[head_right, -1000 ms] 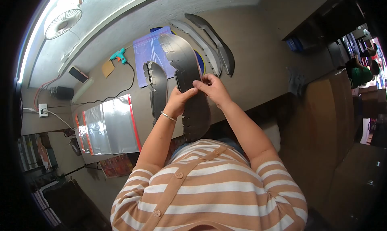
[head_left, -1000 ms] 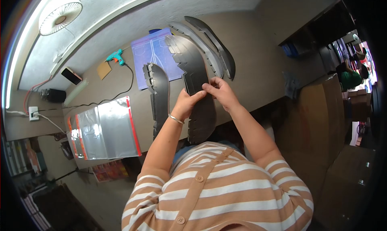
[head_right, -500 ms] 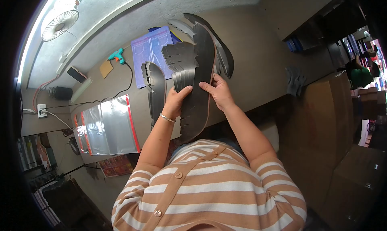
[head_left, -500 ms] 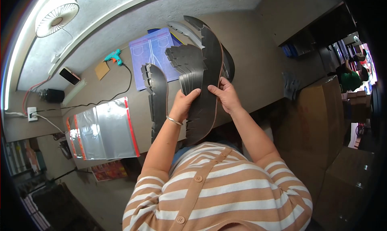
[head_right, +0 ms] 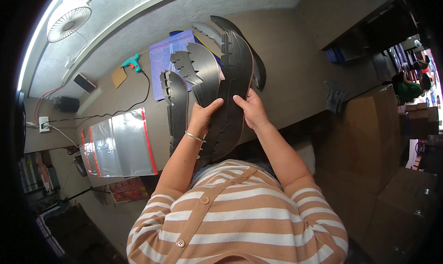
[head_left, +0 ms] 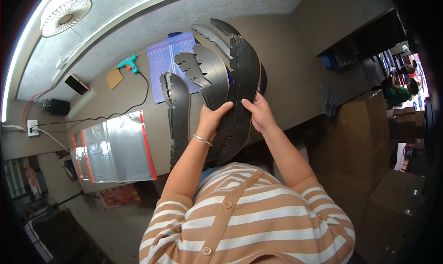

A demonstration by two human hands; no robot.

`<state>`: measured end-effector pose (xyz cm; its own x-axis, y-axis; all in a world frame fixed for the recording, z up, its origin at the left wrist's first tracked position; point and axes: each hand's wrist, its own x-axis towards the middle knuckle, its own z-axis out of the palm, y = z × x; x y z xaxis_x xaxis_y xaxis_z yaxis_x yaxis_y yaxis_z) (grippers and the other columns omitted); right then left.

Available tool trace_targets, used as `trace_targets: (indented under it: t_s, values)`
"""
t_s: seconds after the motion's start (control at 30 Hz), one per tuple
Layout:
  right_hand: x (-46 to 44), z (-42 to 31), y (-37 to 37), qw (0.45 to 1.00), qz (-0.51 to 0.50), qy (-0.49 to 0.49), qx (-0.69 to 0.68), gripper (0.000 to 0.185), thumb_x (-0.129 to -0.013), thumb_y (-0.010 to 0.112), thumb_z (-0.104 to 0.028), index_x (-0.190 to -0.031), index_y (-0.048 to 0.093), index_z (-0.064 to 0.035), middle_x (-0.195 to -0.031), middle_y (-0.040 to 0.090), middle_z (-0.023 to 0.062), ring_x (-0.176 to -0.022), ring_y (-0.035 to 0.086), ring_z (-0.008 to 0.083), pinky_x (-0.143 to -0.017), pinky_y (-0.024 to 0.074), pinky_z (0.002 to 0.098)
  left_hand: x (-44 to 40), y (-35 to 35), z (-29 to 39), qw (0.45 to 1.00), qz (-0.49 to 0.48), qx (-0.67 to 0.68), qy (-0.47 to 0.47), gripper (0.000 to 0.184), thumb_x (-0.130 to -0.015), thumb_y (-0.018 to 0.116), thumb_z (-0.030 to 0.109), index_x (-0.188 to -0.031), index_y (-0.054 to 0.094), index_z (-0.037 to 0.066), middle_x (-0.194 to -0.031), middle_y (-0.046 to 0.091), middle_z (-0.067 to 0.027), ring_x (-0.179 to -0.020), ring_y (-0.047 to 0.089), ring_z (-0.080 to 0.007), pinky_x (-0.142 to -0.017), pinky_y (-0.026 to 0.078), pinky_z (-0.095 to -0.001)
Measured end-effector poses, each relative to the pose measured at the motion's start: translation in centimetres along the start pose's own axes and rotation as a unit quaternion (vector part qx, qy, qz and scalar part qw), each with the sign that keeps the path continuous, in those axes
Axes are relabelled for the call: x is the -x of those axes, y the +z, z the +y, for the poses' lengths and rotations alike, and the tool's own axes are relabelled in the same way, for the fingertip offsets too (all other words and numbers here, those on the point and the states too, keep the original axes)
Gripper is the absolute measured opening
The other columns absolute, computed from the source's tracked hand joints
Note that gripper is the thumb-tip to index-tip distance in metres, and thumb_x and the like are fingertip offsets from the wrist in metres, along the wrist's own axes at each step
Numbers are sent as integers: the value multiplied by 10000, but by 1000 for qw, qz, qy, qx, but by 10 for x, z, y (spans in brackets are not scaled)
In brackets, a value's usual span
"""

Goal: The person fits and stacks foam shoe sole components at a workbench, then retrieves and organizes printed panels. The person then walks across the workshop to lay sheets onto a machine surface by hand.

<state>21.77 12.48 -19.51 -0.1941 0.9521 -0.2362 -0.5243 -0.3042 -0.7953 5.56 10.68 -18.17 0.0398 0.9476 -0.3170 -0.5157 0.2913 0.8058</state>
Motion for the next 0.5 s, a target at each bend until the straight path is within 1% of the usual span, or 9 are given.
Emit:
trace_targets:
  t_s: [0.07,0.1,0.17,0.23,0.27,0.3,0.37,0.4,0.5]
  values:
    - [0,1,-5,1000,4,-6,-8,225,-884,557,-19,-1107,553,-51,-1071,627,82,-967,603,169,-855,495,325,0,-1,-1,998,21,36,-42,299,-822,655,124,-1074,578,-18,-979,647,-100,-811,628,-167,-711,526,-299]
    - [-1,-2,-7,999,-3,8,-36,200,-891,560,-46,-1091,558,-62,-1056,626,81,-957,604,173,-839,501,324,0,-4,-1,998,19,37,-43,299,-822,655,124,-1074,578,-18,-979,647,-100,-811,628,-167,-711,526,-299]
    - [3,-8,-13,998,-7,22,-61,177,-898,562,-73,-1075,563,-72,-1041,626,81,-947,605,177,-824,507,324,-1,-8,-2,998,-40,5,-45,239,-855,614,147,-1032,596,-13,-915,656,-99,-770,636,-173,-678,537,-315]
    - [9,-20,-13,986,-18,88,-141,110,-904,562,-109,-1011,564,-84,-947,607,56,-866,584,158,-740,503,292,2,-3,3,997,-48,25,-51,211,-855,618,150,-994,605,-8,-879,659,-98,-748,636,-170,-660,537,-310]
    - [5,-15,-21,982,-13,97,-164,82,-901,570,-124,-975,560,-91,-879,562,26,-778,537,133,-676,468,255,3,-3,3,996,-50,32,-63,211,-851,625,146,-995,604,-7,-886,659,-98,-749,635,-171,-656,538,-310]
    - [5,-14,-25,982,-11,96,-161,82,-901,570,-124,-975,560,-91,-879,562,26,-778,537,133,-676,468,255,4,-2,4,995,-53,38,-75,213,-848,631,142,-997,604,-7,-893,658,-99,-750,635,-172,-653,539,-311]
    - [5,-13,-32,946,-83,139,-280,113,-903,566,-125,-1009,564,-86,-877,543,14,-750,511,125,-674,453,242,6,0,4,995,-67,32,-71,218,-844,638,138,-1004,604,-6,-899,658,-99,-753,635,-172,-655,540,-312]
    - [6,-13,-33,947,-82,140,-278,113,-903,566,-125,-1009,564,-86,-877,543,14,-750,511,125,-674,453,242,7,1,4,994,-78,23,-66,223,-840,645,134,-1010,605,-5,-904,657,-99,-756,636,-173,-657,542,-313]
    - [7,-11,-35,921,-102,166,-338,154,-901,569,-121,-1047,565,-77,-895,538,10,-758,505,117,-678,446,235,8,4,1,995,-74,16,-72,252,-815,675,109,-1028,604,-4,-921,655,-88,-780,635,-170,-670,540,-309]
